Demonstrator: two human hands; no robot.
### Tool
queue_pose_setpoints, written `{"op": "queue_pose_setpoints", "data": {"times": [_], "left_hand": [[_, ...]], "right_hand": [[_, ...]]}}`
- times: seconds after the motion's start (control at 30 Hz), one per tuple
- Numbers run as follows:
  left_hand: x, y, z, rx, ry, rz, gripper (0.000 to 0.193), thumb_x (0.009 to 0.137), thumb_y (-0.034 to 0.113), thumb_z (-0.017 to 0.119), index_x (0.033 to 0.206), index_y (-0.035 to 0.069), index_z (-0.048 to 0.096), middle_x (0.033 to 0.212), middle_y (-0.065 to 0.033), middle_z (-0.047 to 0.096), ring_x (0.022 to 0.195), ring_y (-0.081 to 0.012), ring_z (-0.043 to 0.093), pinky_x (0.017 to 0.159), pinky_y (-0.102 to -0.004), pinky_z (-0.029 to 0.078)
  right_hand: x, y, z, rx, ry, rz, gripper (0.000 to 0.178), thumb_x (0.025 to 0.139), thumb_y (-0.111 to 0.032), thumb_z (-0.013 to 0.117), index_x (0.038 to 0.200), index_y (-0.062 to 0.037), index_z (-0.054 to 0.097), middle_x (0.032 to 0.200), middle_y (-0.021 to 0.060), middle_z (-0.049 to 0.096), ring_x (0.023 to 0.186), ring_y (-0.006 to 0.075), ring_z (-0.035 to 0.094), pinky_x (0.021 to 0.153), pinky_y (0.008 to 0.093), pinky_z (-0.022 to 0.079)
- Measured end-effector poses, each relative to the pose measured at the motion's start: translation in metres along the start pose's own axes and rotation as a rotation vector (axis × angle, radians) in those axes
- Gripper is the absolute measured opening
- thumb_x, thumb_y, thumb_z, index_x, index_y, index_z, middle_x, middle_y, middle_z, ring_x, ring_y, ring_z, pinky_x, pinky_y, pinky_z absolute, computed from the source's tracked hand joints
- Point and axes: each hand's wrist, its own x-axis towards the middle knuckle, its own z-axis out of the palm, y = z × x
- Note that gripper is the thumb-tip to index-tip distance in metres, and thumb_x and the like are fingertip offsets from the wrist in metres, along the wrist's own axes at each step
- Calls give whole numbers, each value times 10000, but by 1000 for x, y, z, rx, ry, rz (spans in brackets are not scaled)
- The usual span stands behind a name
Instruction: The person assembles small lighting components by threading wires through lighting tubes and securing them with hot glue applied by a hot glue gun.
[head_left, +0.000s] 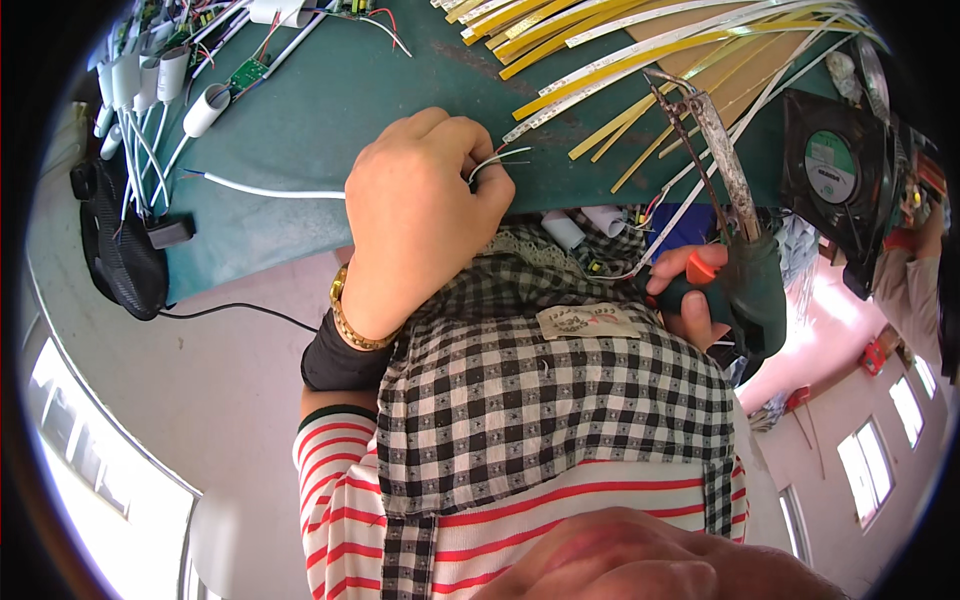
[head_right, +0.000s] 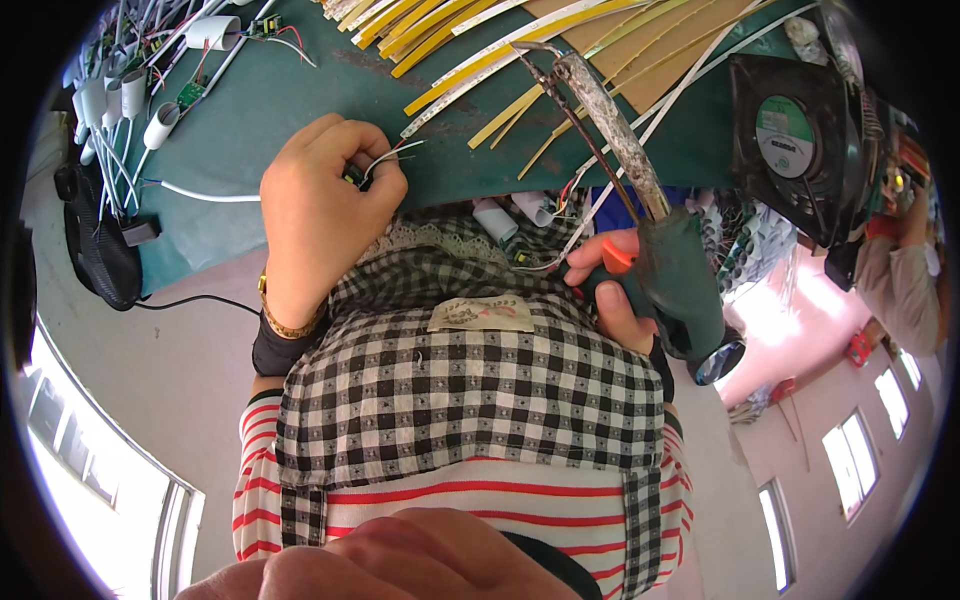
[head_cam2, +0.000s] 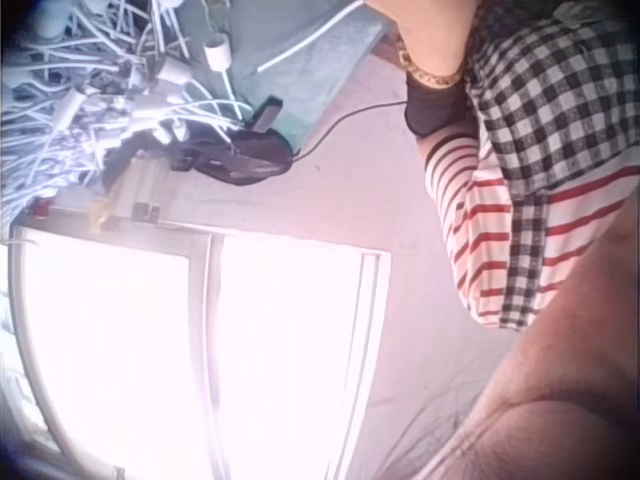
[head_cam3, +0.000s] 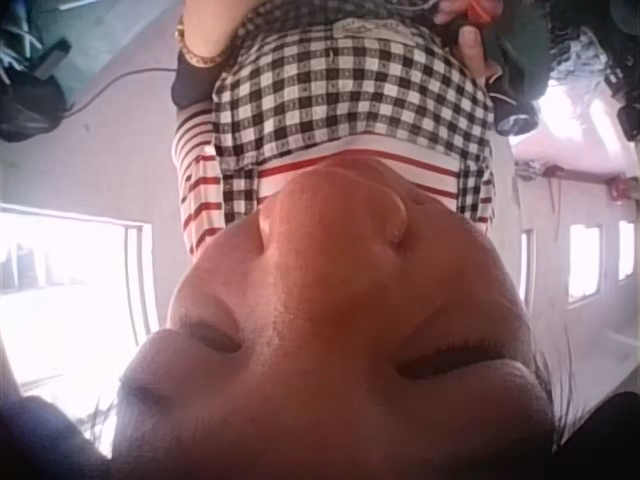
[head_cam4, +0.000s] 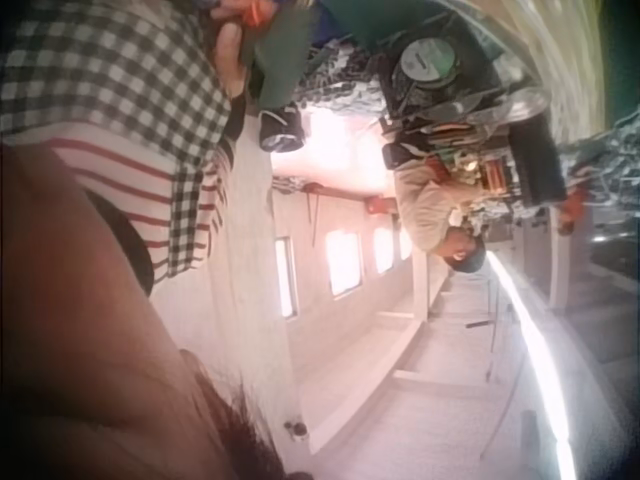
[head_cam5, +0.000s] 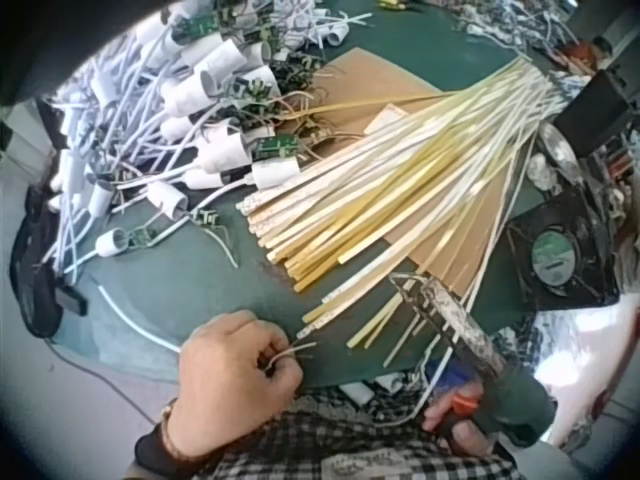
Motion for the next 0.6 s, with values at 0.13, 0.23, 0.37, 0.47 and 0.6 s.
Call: {"op": "queue_pose_setpoints", "data": {"times": [0.13, 0.23, 0.37, 0.47, 0.6], "left_hand": [[-2, 1, 1, 3, 15, -24, 58, 615, 72, 638, 657, 76, 598, 641, -46, 548, 611, -238, 555, 531, -347, 438], [-3, 2, 2, 13, 23, -5, 64, 623, 72, 634, 669, 78, 590, 645, -43, 545, 617, -236, 551, 537, -350, 435], [-3, 0, 1, 29, 2, -1, 82, 632, 79, 641, 695, 83, 589, 658, -40, 539, 633, -239, 545, 558, -355, 436], [-3, -2, -3, 13, -36, 69, 104, 638, 81, 653, 723, 81, 593, 698, -44, 541, 665, -244, 541, 573, -359, 436], [2, -7, -9, -126, -105, 268, 136, 652, 80, 673, 768, 73, 602, 760, -54, 543, 723, -250, 531, 600, -357, 442]], "right_hand": [[15, -17, 1, -85, -152, 11, 379, 895, -97, 496, 1249, -27, 380, 926, 201, 582, 763, 209, 576, 698, 334, 482], [13, -14, 12, -54, -56, 37, 374, 897, -93, 489, 1252, -39, 385, 929, 191, 583, 759, 198, 573, 674, 315, 482], [7, -3, 16, 11, 122, -4, 357, 902, -102, 474, 1246, -44, 403, 894, 176, 589, 749, 193, 568, 668, 314, 484], [5, 3, 16, 23, 178, -36, 351, 904, -110, 465, 1244, -42, 406, 874, 172, 592, 753, 196, 569, 669, 317, 485], [2, 1, 15, 70, 165, -17, 359, 891, -109, 523, 1221, -22, 413, 951, 185, 576, 780, 183, 572, 730, 336, 482]]}}
